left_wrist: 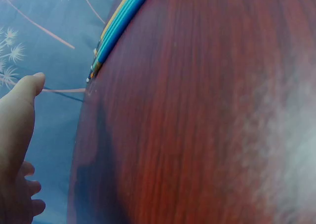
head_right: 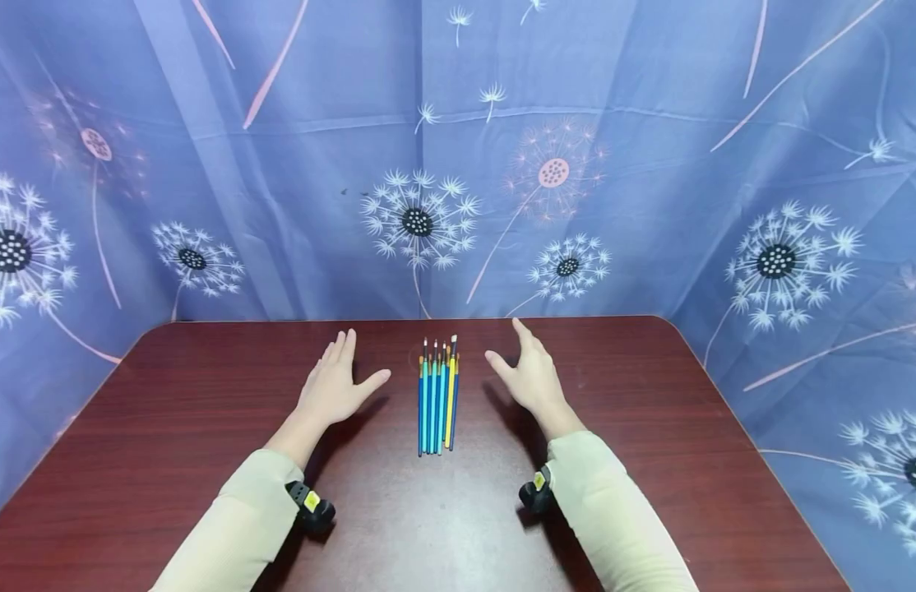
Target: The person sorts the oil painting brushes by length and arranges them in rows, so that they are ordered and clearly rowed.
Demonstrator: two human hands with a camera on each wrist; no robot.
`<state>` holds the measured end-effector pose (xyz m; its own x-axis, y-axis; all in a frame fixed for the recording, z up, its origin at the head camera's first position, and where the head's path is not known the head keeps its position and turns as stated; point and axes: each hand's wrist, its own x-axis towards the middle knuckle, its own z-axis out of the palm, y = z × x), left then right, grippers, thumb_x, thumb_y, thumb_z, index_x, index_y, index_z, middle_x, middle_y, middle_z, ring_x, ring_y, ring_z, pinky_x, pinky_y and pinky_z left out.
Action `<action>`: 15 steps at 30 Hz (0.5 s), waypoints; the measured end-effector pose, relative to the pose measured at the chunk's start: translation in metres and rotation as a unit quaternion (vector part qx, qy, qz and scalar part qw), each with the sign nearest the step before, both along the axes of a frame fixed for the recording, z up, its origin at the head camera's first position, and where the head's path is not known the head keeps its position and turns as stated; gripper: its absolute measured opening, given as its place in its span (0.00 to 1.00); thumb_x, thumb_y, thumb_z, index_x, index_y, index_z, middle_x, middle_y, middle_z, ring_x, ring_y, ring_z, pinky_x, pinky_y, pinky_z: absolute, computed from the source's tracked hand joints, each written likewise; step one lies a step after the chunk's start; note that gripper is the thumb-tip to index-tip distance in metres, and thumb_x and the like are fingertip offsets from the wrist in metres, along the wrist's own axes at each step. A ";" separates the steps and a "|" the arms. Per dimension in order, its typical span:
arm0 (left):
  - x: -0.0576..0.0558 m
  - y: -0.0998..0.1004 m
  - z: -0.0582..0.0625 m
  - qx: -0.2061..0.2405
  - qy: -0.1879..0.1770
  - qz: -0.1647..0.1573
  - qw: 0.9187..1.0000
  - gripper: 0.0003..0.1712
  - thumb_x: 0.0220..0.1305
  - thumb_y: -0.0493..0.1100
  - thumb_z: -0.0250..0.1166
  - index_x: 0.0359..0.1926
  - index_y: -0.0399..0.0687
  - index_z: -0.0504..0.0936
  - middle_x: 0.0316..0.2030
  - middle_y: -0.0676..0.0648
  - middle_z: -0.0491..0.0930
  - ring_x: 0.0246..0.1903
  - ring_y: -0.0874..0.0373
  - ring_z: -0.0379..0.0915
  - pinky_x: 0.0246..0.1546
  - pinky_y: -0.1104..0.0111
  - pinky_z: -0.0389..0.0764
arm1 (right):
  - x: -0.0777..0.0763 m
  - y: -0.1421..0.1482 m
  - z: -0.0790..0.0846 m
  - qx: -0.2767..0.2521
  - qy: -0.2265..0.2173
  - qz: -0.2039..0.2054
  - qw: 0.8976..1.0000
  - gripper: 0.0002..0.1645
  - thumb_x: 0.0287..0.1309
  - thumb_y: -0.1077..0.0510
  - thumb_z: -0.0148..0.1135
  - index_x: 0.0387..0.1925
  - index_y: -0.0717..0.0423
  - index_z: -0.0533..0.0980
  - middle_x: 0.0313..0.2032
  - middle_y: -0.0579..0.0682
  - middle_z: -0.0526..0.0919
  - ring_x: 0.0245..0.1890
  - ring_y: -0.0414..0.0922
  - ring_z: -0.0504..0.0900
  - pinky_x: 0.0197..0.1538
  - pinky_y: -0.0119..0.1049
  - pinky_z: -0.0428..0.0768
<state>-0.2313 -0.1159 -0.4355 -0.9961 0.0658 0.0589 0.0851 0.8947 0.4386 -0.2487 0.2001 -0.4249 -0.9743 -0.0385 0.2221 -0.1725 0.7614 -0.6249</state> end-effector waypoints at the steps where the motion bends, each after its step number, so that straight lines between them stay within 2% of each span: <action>1: 0.001 0.000 0.000 0.012 -0.001 -0.001 1.000 0.58 0.58 0.75 0.50 0.74 0.44 0.40 0.74 0.38 0.44 0.73 0.41 0.41 0.70 0.47 0.51 | 0.001 -0.002 -0.001 -0.017 0.002 -0.005 1.000 0.46 0.57 0.41 0.61 0.71 0.54 0.55 0.64 0.62 0.69 0.61 0.60 0.70 0.62 0.56 0.67; 5: 0.003 0.001 -0.001 0.057 -0.004 -0.003 0.998 0.56 0.59 0.71 0.53 0.74 0.44 0.41 0.74 0.38 0.46 0.72 0.42 0.44 0.69 0.47 0.54 | 0.003 -0.010 -0.004 -0.084 -0.010 -0.027 0.996 0.42 0.55 0.47 0.65 0.68 0.54 0.60 0.57 0.61 0.76 0.55 0.59 0.77 0.58 0.52 0.72; 9: 0.005 0.004 -0.001 0.094 -0.011 -0.002 0.996 0.55 0.59 0.69 0.56 0.74 0.46 0.42 0.73 0.40 0.49 0.72 0.44 0.46 0.67 0.47 0.57 | 0.004 -0.015 -0.005 -0.157 -0.046 -0.036 0.986 0.40 0.54 0.51 0.66 0.66 0.53 0.63 0.53 0.60 0.80 0.52 0.53 0.81 0.55 0.45 0.78; 12: 0.007 0.008 0.000 0.123 -0.021 -0.004 0.992 0.54 0.59 0.66 0.58 0.74 0.46 0.44 0.73 0.40 0.50 0.72 0.44 0.47 0.67 0.47 0.57 | 0.005 -0.018 -0.004 -0.227 -0.078 -0.030 0.970 0.38 0.55 0.54 0.66 0.66 0.56 0.63 0.53 0.62 0.80 0.49 0.48 0.83 0.50 0.38 0.80; 15: 0.008 0.012 -0.001 0.155 -0.027 -0.005 0.988 0.52 0.59 0.63 0.60 0.74 0.45 0.46 0.72 0.40 0.52 0.71 0.43 0.49 0.67 0.47 0.58 | 0.008 -0.022 -0.003 -0.294 -0.119 -0.022 0.948 0.38 0.56 0.58 0.64 0.66 0.59 0.61 0.54 0.65 0.78 0.43 0.39 0.83 0.49 0.37 0.81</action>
